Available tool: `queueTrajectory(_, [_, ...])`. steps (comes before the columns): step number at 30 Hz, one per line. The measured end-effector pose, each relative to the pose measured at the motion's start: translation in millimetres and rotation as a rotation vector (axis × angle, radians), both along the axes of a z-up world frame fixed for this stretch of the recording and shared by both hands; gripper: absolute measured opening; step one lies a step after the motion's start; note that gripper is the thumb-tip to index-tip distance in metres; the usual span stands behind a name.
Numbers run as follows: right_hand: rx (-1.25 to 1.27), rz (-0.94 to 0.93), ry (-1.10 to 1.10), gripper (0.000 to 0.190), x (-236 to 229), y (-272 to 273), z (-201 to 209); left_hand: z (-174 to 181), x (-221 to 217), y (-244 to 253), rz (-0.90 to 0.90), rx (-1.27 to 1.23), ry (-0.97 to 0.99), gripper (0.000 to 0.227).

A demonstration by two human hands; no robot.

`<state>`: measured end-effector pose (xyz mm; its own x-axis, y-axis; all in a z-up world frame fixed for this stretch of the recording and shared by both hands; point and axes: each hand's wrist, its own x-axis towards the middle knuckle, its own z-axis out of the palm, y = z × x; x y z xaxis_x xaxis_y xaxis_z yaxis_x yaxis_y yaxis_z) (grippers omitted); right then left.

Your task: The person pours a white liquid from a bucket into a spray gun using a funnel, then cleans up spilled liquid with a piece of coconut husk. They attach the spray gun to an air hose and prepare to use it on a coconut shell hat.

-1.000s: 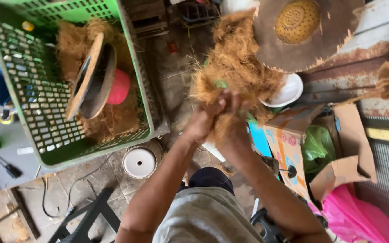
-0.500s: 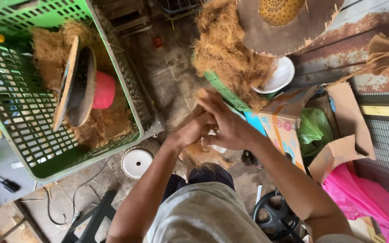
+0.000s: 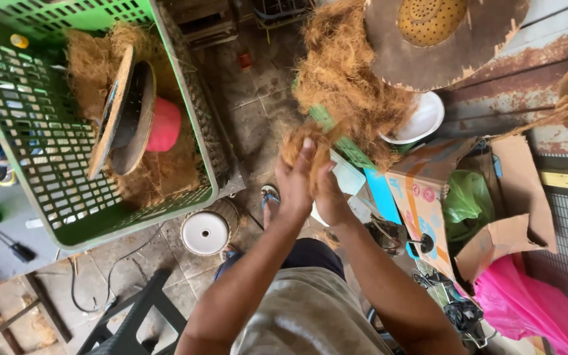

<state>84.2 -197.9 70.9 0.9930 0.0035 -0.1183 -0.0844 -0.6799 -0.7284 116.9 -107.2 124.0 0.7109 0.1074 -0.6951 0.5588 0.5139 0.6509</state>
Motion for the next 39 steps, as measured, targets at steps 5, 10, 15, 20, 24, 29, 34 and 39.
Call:
queueTrajectory(5, [-0.148, 0.310, -0.129, 0.109, -15, 1, 6, -71, 4, 26, 0.081, -0.192, -0.063, 0.070])
queueTrajectory(10, [-0.636, 0.301, -0.287, 0.093, 10, -22, 5, -17, 15, -4, -0.252, -0.167, -0.076, 0.058])
queueTrajectory(15, [-0.679, 0.324, -0.543, 0.058, 10, -22, 9, -72, 11, -26, -0.247, 0.052, 0.012, 0.052])
queueTrajectory(20, [-0.195, 0.342, -0.033, 0.041, 5, -50, 14, -74, 21, -16, -0.088, 0.083, 0.128, 0.021])
queueTrajectory(24, [0.059, 0.217, -0.044, 0.050, 42, -47, 52, -69, 33, 3, 0.012, 0.177, 0.095, 0.015])
queueTrajectory(29, [0.401, 0.012, -0.115, 0.059, 48, -22, -29, -1, 14, -23, -0.160, -0.101, -0.032, 0.035])
queueTrajectory(34, [0.611, 0.062, 0.126, 0.086, 1, 17, 57, -65, 4, -18, -0.087, 0.195, 0.060, 0.030])
queueTrajectory(39, [1.275, -0.019, 0.168, 0.096, -4, -1, 58, -57, 38, 29, -0.187, 0.337, -0.006, 0.035])
